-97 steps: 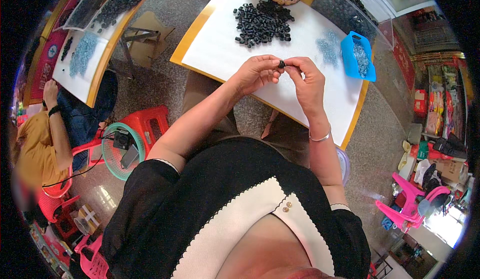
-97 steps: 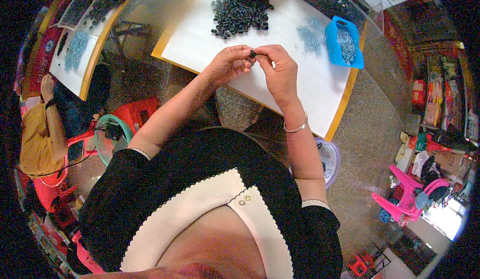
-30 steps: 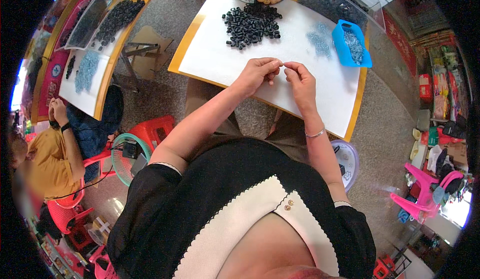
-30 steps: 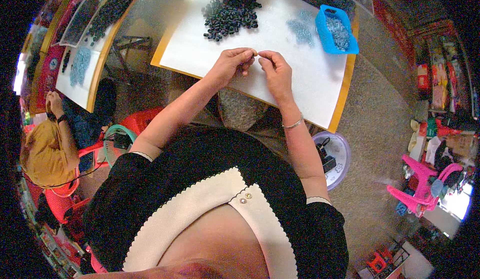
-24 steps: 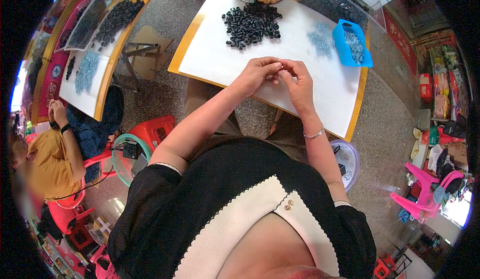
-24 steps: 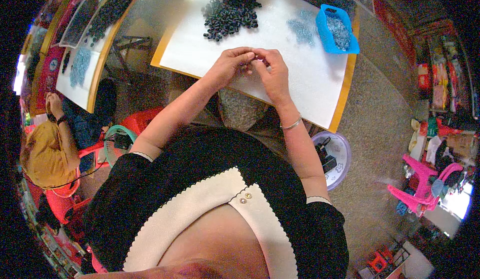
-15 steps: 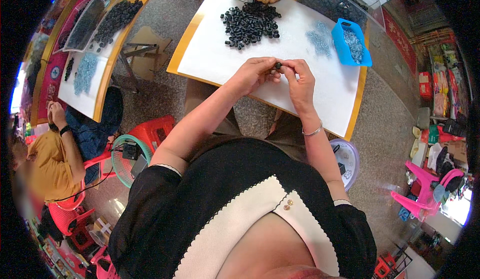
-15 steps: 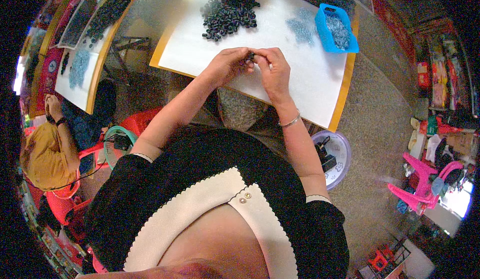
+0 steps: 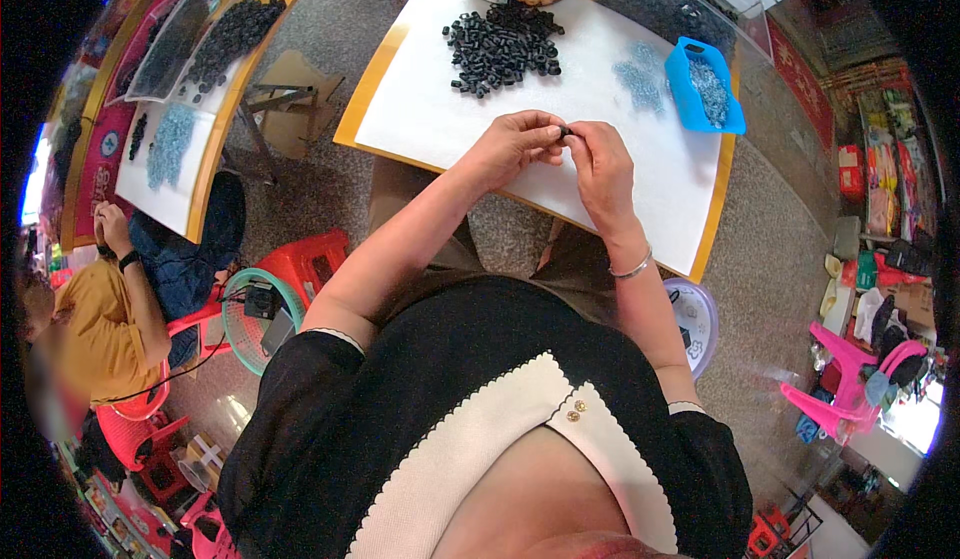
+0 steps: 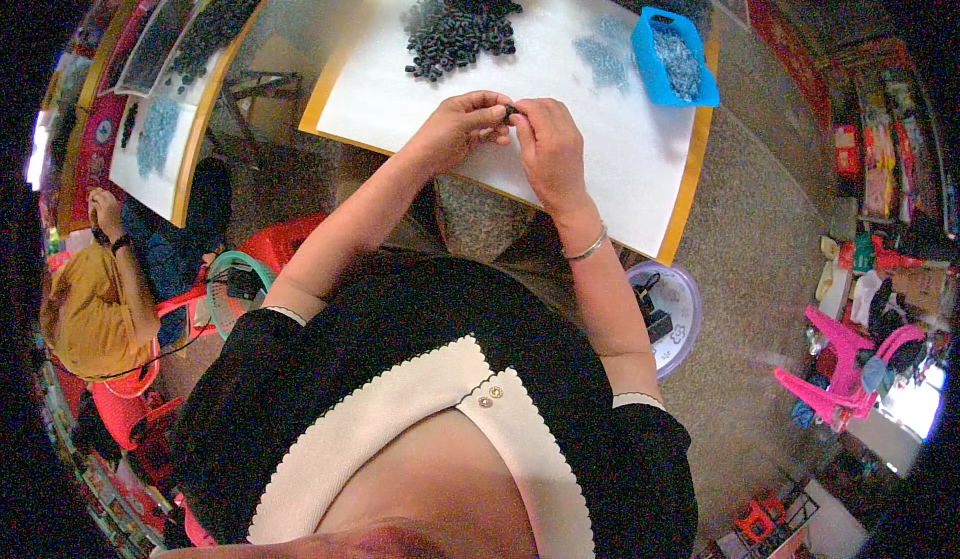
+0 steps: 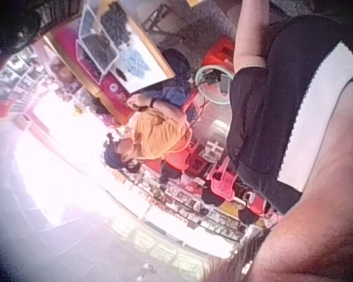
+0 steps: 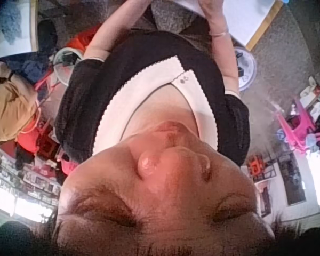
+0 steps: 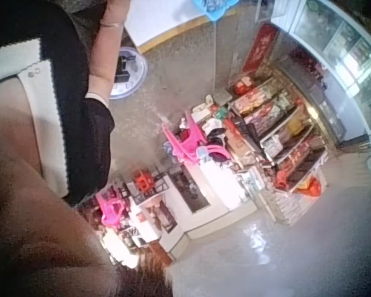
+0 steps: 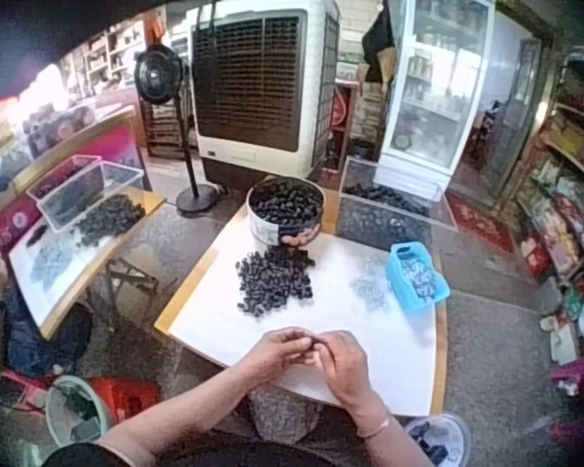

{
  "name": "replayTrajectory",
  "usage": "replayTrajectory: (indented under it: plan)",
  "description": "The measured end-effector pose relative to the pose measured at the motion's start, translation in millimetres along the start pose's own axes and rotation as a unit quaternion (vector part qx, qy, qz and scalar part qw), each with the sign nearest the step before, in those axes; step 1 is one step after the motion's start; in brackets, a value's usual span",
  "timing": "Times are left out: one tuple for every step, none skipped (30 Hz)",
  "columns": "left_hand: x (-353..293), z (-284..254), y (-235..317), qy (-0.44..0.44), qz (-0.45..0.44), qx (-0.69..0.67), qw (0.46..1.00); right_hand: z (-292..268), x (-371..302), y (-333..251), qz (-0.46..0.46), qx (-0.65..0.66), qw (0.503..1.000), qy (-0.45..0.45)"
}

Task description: Assembling small plastic or rubber ring-like components at a workbench.

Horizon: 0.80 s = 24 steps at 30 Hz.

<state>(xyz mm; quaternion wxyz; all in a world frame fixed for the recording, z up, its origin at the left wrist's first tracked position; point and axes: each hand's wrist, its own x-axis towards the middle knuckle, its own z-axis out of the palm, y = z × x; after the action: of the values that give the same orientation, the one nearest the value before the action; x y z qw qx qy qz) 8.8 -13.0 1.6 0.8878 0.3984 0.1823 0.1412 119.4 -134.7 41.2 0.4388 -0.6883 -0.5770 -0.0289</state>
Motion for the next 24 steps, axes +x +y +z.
replayTrajectory:
  plan:
    - [-0.8,0.4,-1.2,0.0,0.0,0.0,1.0,-0.5,-1.2,0.6,0.0,0.0,1.0,0.0]
    - [-0.9,0.1,-1.4,0.001,-0.001,0.003,1.0,-0.4,-1.1,1.1,-0.017,-0.016,1.0,-0.002]
    - [-1.4,-0.3,-2.5,0.001,-0.001,0.006,1.0,-0.5,-1.8,1.1,-0.033,-0.031,0.999,-0.005]
    - [-2.2,-0.8,-5.0,0.002,-0.002,0.005,1.0,-1.8,-3.0,0.9,-0.032,-0.031,0.999,-0.006]
    - [-1.8,-1.3,-5.8,0.015,0.0,0.017,1.0,-4.3,-0.4,-0.9,-0.049,-0.07,0.996,-0.033]
    - [-1.8,-2.4,-7.5,0.029,0.001,0.028,0.999,-4.9,0.0,-1.1,-0.066,-0.11,0.99,-0.061]
    - [-2.0,-4.6,-10.5,0.031,-0.001,0.026,0.999,-3.4,-1.6,1.7,-0.064,-0.109,0.99,-0.064]
    - [-1.1,-2.0,-7.7,0.025,0.013,0.035,0.999,-7.1,1.3,2.4,-0.066,-0.127,0.987,-0.078]
    - [-0.4,-0.2,-5.7,0.02,0.026,0.042,0.999,-9.3,3.5,2.6,-0.068,-0.144,0.983,-0.092]
    - [-0.1,1.1,-4.1,0.019,0.028,0.045,0.998,-9.3,3.9,3.0,-0.07,-0.144,0.983,-0.089]
    - [0.6,-0.2,-4.8,0.02,0.043,0.069,0.997,-5.0,2.6,5.3,-0.032,-0.108,0.989,-0.097]
    - [1.6,-1.4,-4.8,0.021,0.059,0.093,0.994,-1.8,3.0,7.0,0.005,-0.072,0.992,-0.103]
    - [3.2,-2.0,-3.7,0.022,0.059,0.093,0.994,0.3,5.0,8.0,0.004,-0.072,0.992,-0.103]
    - [1.9,-2.4,-6.0,0.025,0.08,0.112,0.99,2.7,3.7,6.1,0.048,-0.033,0.993,-0.104]
    - [1.2,-2.1,-6.4,0.027,0.102,0.132,0.986,4.2,3.8,4.0,0.091,0.006,0.99,-0.104]
    - [0.8,-1.0,-5.0,0.027,0.104,0.133,0.985,5.2,4.9,2.8,0.089,0.007,0.991,-0.102]
    - [0.3,3.4,-3.6,0.035,0.121,0.167,0.978,3.5,4.5,1.8,0.155,0.057,0.981,-0.101]
    - [3.0,5.5,-2.4,0.041,0.142,0.203,0.968,4.6,4.8,4.6,0.217,0.106,0.966,-0.096]
    - [1.1,9.2,-2.0,0.053,0.134,0.229,0.963,6.3,-0.1,9.1,0.216,0.091,0.967,-0.101]
    - [-1.3,13.9,-0.4,0.062,0.132,0.256,0.955,4.7,-2.4,11.8,0.21,0.073,0.97,-0.101]
    - [-5.9,15.5,-1.9,0.065,0.143,0.251,0.955,3.0,-3.8,4.9,0.213,0.087,0.969,-0.095]
    - [-6.4,14.8,-0.7,0.049,0.141,0.239,0.959,2.5,-3.8,4.1,0.217,0.094,0.967,-0.092]
    - [-8.2,9.0,-2.0,0.055,0.124,0.263,0.955,0.8,-2.6,-5.8,0.216,0.093,0.968,-0.093]
    - [-7.4,8.0,-5.2,0.045,0.113,0.237,0.964,-1.3,-4.6,-6.5,0.212,0.079,0.969,-0.102]
